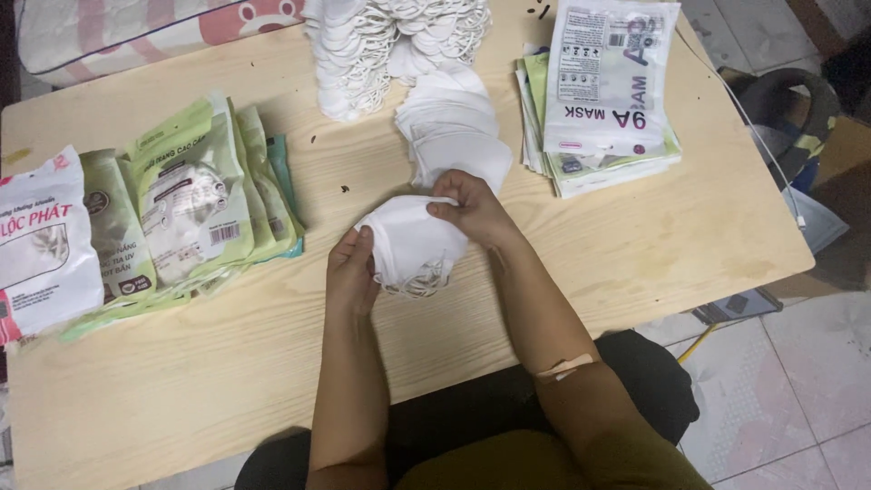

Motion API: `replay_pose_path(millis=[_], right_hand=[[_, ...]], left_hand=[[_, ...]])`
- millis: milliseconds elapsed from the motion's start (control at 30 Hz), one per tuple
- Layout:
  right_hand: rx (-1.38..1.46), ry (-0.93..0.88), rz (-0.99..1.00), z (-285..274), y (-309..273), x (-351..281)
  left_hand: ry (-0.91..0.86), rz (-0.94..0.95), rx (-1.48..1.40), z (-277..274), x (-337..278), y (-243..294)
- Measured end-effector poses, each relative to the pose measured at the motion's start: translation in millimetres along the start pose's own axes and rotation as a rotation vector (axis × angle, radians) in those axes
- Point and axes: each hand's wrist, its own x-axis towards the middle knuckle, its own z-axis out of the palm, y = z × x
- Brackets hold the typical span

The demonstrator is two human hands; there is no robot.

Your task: Manually inserting individual face masks into plastic packaging bags on a table

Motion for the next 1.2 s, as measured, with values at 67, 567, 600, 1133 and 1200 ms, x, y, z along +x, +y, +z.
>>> replay_pose_path(millis=[67,567,600,1133,1200], right_hand=[[-0.009,-0.002,-0.003,1,3,0],[-0.082,0.032,-0.074,10,-39,-16],[-0.079,0.072,-0.137,13,-61,-22],[-0.17,-0.014,-0.032,12,-3,-3],[-0.238,-0.009,-0.078,12,0,-2]], left_hand=[[-0.011,-0.002,-0.01,-5,3,-6],[-0.009,-0.019,0.038,-4,1,-1],[-0.004,-0.015,0.035,-9,3,-5],[-0.041,-0.037,-0.002,22,-16,28],[-0.046,-0.01,0.086,13,-9,13]])
